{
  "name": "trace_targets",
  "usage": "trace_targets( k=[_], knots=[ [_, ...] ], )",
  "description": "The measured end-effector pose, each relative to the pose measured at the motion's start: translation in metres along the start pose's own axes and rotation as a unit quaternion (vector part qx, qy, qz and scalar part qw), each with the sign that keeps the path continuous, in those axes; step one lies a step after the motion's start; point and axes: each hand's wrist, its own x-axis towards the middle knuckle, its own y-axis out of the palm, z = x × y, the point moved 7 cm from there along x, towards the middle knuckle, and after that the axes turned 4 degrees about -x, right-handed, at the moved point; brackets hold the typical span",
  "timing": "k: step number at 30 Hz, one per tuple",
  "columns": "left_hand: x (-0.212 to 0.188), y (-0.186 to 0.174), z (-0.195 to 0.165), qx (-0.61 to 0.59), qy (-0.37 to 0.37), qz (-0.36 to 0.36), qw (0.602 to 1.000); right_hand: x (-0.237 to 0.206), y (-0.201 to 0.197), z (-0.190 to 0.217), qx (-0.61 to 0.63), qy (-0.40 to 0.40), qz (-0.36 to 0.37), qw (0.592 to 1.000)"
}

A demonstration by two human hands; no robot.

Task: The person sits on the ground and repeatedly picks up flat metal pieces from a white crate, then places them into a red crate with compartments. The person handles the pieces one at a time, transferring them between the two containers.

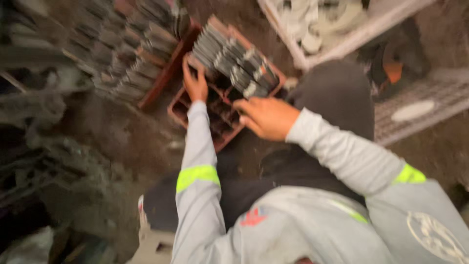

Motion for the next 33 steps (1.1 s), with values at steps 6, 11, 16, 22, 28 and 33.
trace_targets(
  k=[6, 11, 16, 22, 28, 33],
  knots=[
    [0.017, 0.002, -0.019, 0.054, 0.016, 0.024, 0.998, -0.009, -0.034, 0.022, -0.009, -0.048, -0.063, 0.997],
    [0.03, -0.034, -0.039, 0.248, -0.112, 0.21, 0.939, -0.051, -0.099, 0.011, 0.078, -0.169, -0.227, 0.956],
    [0.043, -0.114, -0.145, 0.279, -0.051, 0.236, 0.929, -0.059, -0.203, -0.165, 0.138, -0.022, -0.415, 0.899],
    [-0.024, -0.17, -0.229, 0.155, -0.083, 0.166, 0.97, 0.057, -0.168, -0.342, -0.211, 0.234, -0.145, 0.938],
    [-0.061, -0.144, -0.205, 0.249, -0.167, 0.247, 0.921, 0.075, -0.077, -0.373, -0.411, 0.315, 0.184, 0.836],
    [-0.054, -0.138, -0.207, 0.266, -0.123, 0.257, 0.921, 0.087, -0.072, -0.366, -0.419, 0.259, 0.152, 0.857]
  ],
)
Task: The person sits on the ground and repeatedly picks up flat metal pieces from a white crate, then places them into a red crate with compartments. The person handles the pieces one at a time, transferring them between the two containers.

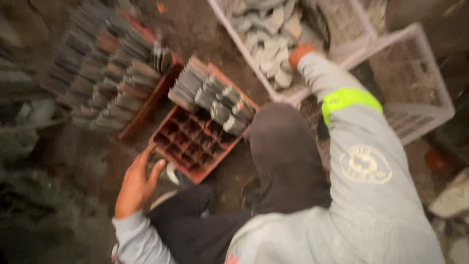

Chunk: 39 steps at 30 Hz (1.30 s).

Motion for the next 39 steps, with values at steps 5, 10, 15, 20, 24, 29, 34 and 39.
trace_targets(
  k=[5, 10, 15, 20, 24, 29, 34, 39],
  knots=[
    [0.002, -0.009, -0.004, 0.0, -0.023, -0.007, 1.0, -0.004, -0.001, 0.001, 0.003, -0.032, 0.09, 0.995],
    [-0.006, -0.013, -0.015, 0.007, 0.066, -0.028, 0.997, -0.058, -0.038, -0.02, 0.074, -0.003, 0.093, 0.993],
    [-0.006, 0.006, -0.041, -0.093, 0.078, -0.042, 0.992, -0.158, -0.123, -0.058, 0.44, -0.067, -0.182, 0.877],
    [-0.001, 0.067, -0.113, -0.531, 0.131, 0.007, 0.837, -0.276, -0.161, -0.005, 0.589, -0.141, -0.273, 0.747],
    [-0.017, 0.093, -0.135, -0.649, 0.143, 0.044, 0.746, -0.324, -0.159, 0.086, 0.675, -0.179, -0.118, 0.706],
    [-0.041, 0.078, -0.114, -0.576, 0.14, -0.015, 0.805, -0.345, -0.176, 0.13, 0.67, -0.256, -0.203, 0.667],
    [-0.057, 0.043, -0.081, -0.593, 0.128, -0.085, 0.79, -0.344, -0.164, 0.096, 0.819, -0.131, -0.305, 0.467],
    [-0.086, 0.042, -0.119, -0.42, 0.3, -0.198, 0.833, -0.336, -0.157, 0.14, 0.893, -0.149, -0.215, 0.367]
  ],
)
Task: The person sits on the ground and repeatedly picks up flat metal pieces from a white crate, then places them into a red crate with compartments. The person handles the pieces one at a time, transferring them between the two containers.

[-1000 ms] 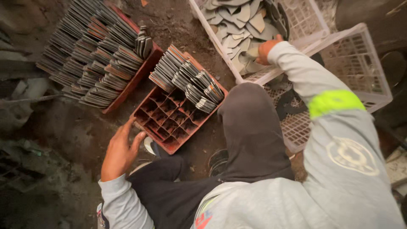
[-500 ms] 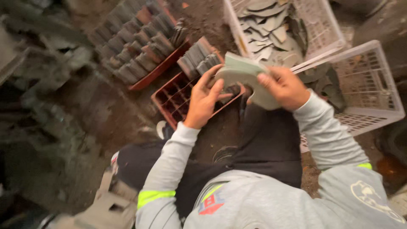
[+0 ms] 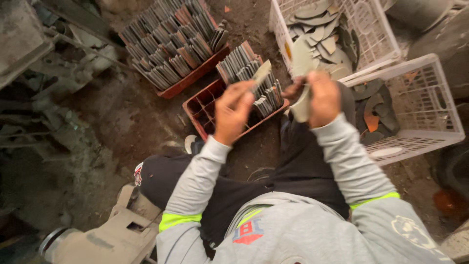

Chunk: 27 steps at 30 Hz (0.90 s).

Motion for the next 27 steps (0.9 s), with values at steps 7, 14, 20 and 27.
trace_targets(
  k=[7, 14, 20, 27],
  knots=[
    [-0.034, 0.056, -0.011, 0.162, 0.08, 0.117, 0.977, -0.003, 0.032, -0.033, 0.057, -0.006, 0.008, 0.998],
    [-0.014, 0.023, 0.034, -0.109, -0.124, -0.012, 0.986, -0.019, 0.052, 0.001, -0.251, -0.122, 0.035, 0.96],
    [-0.004, -0.005, 0.066, -0.377, -0.252, -0.059, 0.889, -0.063, 0.107, -0.004, -0.469, -0.277, 0.182, 0.819],
    [0.0, -0.022, 0.076, -0.444, -0.235, -0.038, 0.864, -0.065, 0.106, -0.002, -0.453, -0.298, 0.292, 0.788]
  ],
)
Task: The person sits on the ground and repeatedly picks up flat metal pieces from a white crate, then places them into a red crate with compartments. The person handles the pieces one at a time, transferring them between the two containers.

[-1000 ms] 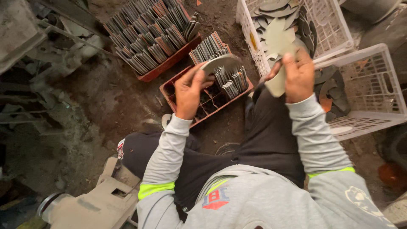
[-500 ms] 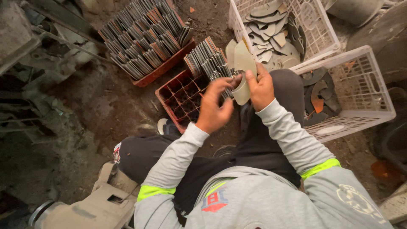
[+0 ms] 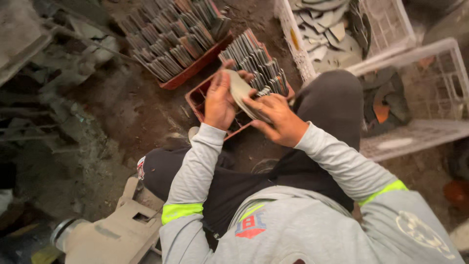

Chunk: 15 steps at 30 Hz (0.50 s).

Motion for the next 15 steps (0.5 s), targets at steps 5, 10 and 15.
trace_targets(
  k=[5, 10, 15],
  knots=[
    [0.0, 0.019, 0.005, -0.002, 0.007, 0.032, 0.999, -0.016, 0.002, -0.021, 0.129, 0.091, 0.018, 0.987],
    [-0.01, 0.042, 0.007, 0.068, -0.057, 0.055, 0.995, -0.016, -0.029, -0.015, 0.153, 0.04, -0.021, 0.987],
    [-0.008, 0.047, -0.016, 0.117, -0.029, 0.034, 0.992, -0.045, -0.104, -0.04, 0.031, -0.017, -0.161, 0.986]
  ],
)
